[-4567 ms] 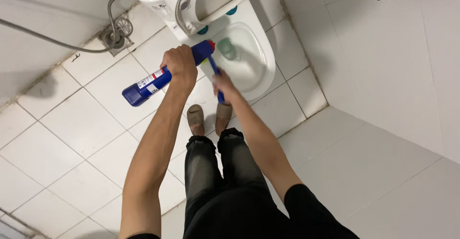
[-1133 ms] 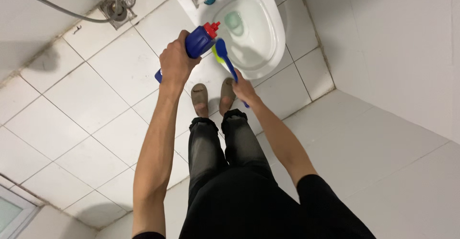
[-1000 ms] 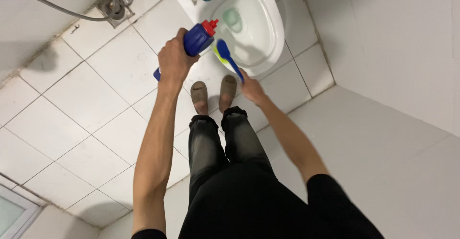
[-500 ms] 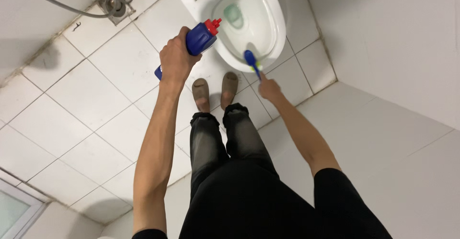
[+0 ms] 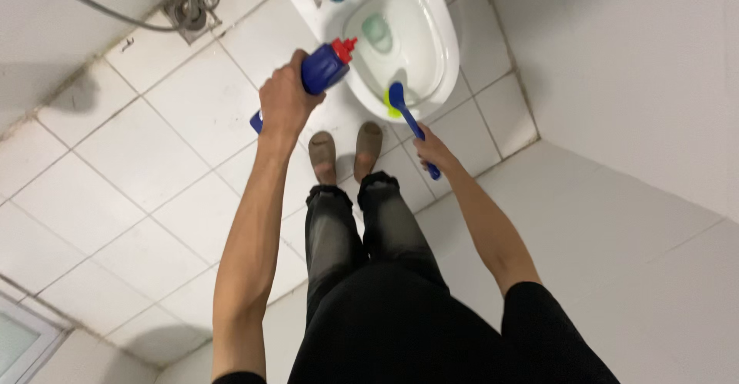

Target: The person applies toilet cleaner from a blue bottle into the bowl and scrubs the interior with a blue and green toilet brush. The person repeatedly applies cleaner and scrubs the bowl surface throughout the clip.

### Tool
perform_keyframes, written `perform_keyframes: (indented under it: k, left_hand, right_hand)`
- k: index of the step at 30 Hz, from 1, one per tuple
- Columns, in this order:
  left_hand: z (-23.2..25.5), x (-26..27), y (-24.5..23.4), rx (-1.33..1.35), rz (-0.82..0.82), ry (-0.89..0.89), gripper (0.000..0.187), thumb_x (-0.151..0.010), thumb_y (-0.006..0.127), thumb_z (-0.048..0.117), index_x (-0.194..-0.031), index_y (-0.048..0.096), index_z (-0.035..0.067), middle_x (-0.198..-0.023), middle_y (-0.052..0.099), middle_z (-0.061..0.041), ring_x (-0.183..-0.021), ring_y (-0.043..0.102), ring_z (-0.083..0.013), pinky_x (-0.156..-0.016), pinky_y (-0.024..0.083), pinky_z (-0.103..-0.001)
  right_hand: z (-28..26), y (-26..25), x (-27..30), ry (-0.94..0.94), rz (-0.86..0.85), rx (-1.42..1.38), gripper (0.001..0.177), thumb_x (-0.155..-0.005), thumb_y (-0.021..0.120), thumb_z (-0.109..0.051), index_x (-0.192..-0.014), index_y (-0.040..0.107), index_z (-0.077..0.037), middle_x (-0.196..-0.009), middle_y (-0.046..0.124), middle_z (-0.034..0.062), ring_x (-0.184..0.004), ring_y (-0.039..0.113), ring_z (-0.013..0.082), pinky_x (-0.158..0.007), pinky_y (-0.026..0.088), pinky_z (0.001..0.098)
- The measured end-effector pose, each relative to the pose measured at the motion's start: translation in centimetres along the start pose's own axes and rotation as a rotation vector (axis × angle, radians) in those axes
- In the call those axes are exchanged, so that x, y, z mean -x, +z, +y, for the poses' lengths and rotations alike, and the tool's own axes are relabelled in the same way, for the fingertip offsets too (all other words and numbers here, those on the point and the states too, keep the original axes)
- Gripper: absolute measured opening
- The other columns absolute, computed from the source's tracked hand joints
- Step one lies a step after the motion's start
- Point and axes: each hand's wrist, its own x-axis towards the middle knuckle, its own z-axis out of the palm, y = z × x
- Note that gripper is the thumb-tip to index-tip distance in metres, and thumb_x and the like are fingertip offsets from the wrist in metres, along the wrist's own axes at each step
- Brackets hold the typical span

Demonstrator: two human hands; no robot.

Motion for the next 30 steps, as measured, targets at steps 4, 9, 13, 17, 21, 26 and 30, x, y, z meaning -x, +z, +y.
perform_keyframes:
  k: [4, 9, 13, 17, 21, 26, 30]
  left_hand:
    - [0.6, -0.3, 0.3, 0.040, 0.034, 0.048, 0.055, -0.066, 0.090, 0.012, -0.113, 0.063, 0.009, -0.094, 0.076, -0.016, -0.086, 0.073, -0.0385, -0.072, 0.057, -0.050]
    - [1.3, -0.4, 0.6, 0.057, 0.017, 0.025, 0.052, -0.069, 0.089, 0.012, -0.114, 0.062, 0.009, -0.094, 0.076, -0.016, -0.086, 0.074, -0.0377, -0.073, 0.058, -0.048]
    - [2.1, -0.2, 0.7, 0.077, -0.013, -0.014, 0.058, -0.066, 0.092, 0.014, -0.116, 0.063, 0.009, -0.092, 0.075, -0.017, -0.086, 0.072, -0.0389, -0.073, 0.056, -0.049]
    - [2.1, -0.1, 0.8, 0.094, -0.034, -0.033, 0.055, -0.069, 0.090, 0.013, -0.117, 0.063, 0.009, -0.095, 0.076, -0.015, -0.086, 0.074, -0.0357, -0.075, 0.058, -0.046]
    - [1.7, -0.6, 1.6, 0.073, -0.005, -0.049, 0.056, -0.067, 0.090, 0.013, -0.117, 0.064, 0.010, -0.096, 0.077, -0.014, -0.085, 0.074, -0.0342, -0.073, 0.058, -0.046]
    - [0.8, -1.5, 2.7, 0.091, -0.001, -0.107, 0.056, -0.070, 0.090, 0.015, -0.119, 0.064, 0.011, -0.094, 0.077, -0.015, -0.084, 0.074, -0.0340, -0.073, 0.058, -0.046]
    - [0.8, -1.9, 3.5, 0.111, 0.008, -0.103, 0.058, -0.069, 0.091, 0.017, -0.120, 0.063, 0.010, -0.094, 0.076, -0.017, -0.084, 0.074, -0.0361, -0.073, 0.058, -0.047]
  right_hand:
    - [5.3, -6.0, -1.5, 0.035, 0.144, 0.252, 0.070, -0.097, 0.048, -0.014, -0.164, 0.028, -0.020, -0.089, 0.073, 0.0185, -0.078, 0.071, 0.0344, -0.073, 0.057, 0.0526]
    - [7.6, -7.5, -1.2, 0.046, 0.241, 0.254, 0.074, -0.097, 0.046, -0.020, -0.166, 0.020, -0.017, -0.091, 0.071, 0.0249, -0.082, 0.071, 0.0397, -0.078, 0.056, 0.0547]
    - [6.4, -4.7, 2.3, -0.065, 0.080, 0.140, 0.074, -0.103, 0.045, -0.030, -0.167, 0.011, -0.011, -0.089, 0.067, 0.0302, -0.081, 0.068, 0.0433, -0.083, 0.052, 0.0548]
    - [8.4, -7.7, 3.0, -0.031, 0.126, 0.254, 0.061, -0.106, 0.041, -0.030, -0.163, 0.023, -0.018, -0.102, 0.065, 0.0240, -0.086, 0.069, 0.0386, -0.078, 0.057, 0.0525]
    - [8.1, -15.0, -2.0, 0.044, 0.145, 0.278, 0.057, -0.110, 0.035, -0.032, -0.165, 0.023, -0.021, -0.105, 0.066, 0.0228, -0.088, 0.070, 0.0378, -0.080, 0.058, 0.0522]
    - [0.0, -20.6, -8.2, -0.135, 0.464, -0.051, 0.053, -0.111, 0.042, -0.032, -0.161, 0.033, -0.017, -0.093, 0.071, 0.0179, -0.076, 0.068, 0.0312, -0.073, 0.056, 0.0477]
    - [-3.1, -20.1, -8.5, 0.041, 0.403, -0.609, 0.049, -0.110, 0.040, -0.031, -0.158, 0.036, -0.022, -0.079, 0.067, 0.0083, -0.054, 0.062, 0.0170, -0.053, 0.056, 0.0366]
